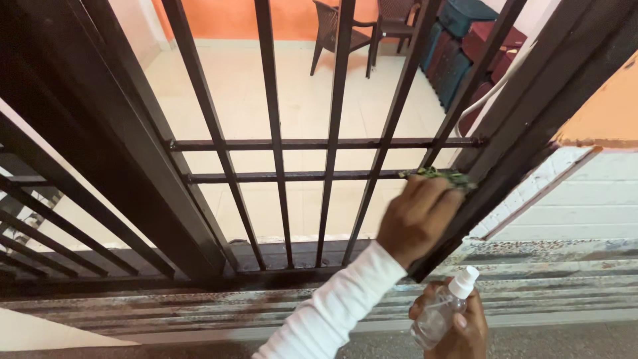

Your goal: The person cleans a metal gate by spraying a liquid from a clear bottle and wiping the bars with a green cloth. The person systematically moves along the gate, spraying and wiping each section.

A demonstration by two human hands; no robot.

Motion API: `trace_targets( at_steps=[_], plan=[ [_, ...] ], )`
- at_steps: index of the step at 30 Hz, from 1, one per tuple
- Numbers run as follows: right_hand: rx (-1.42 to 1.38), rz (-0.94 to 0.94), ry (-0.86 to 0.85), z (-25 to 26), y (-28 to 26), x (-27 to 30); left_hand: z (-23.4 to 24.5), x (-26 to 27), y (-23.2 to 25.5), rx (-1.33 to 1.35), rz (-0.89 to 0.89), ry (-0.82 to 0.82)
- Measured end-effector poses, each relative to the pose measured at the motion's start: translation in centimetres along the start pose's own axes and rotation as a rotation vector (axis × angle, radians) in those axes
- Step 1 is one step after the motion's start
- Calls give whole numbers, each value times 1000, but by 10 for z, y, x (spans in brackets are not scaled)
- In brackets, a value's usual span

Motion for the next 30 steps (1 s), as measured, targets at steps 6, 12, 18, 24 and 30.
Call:
trace_targets(
  at_steps=[6, 12, 18, 24, 30],
  plan=[
    [16, -110, 8, -27, 29, -17, 73, 44, -32, -201, -16, 5],
    [23, -172, -56, -71, 62, -22, 203, 79, -64, -604, 275, 136],
    [46, -178, -98, -87, 68, -15, 243, 96, -88, -630, 474, 330],
    [127, -207, 34, -63, 66, -13, 204, 93, -84, -457, 484, 289],
    [9, -152, -70, -42, 68, -8, 84, 19, -27, -179, 44, 60]
  ],
)
Point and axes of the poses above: each hand's wrist, its own x-axis away from the middle knuckle, its own z-axis out of the back of the hand, y = z × x, the point moved 7 cm from there along -x, towards the middle knuckle, and after that the axes turned 15 degrees about -z, right-handed, at the moved point
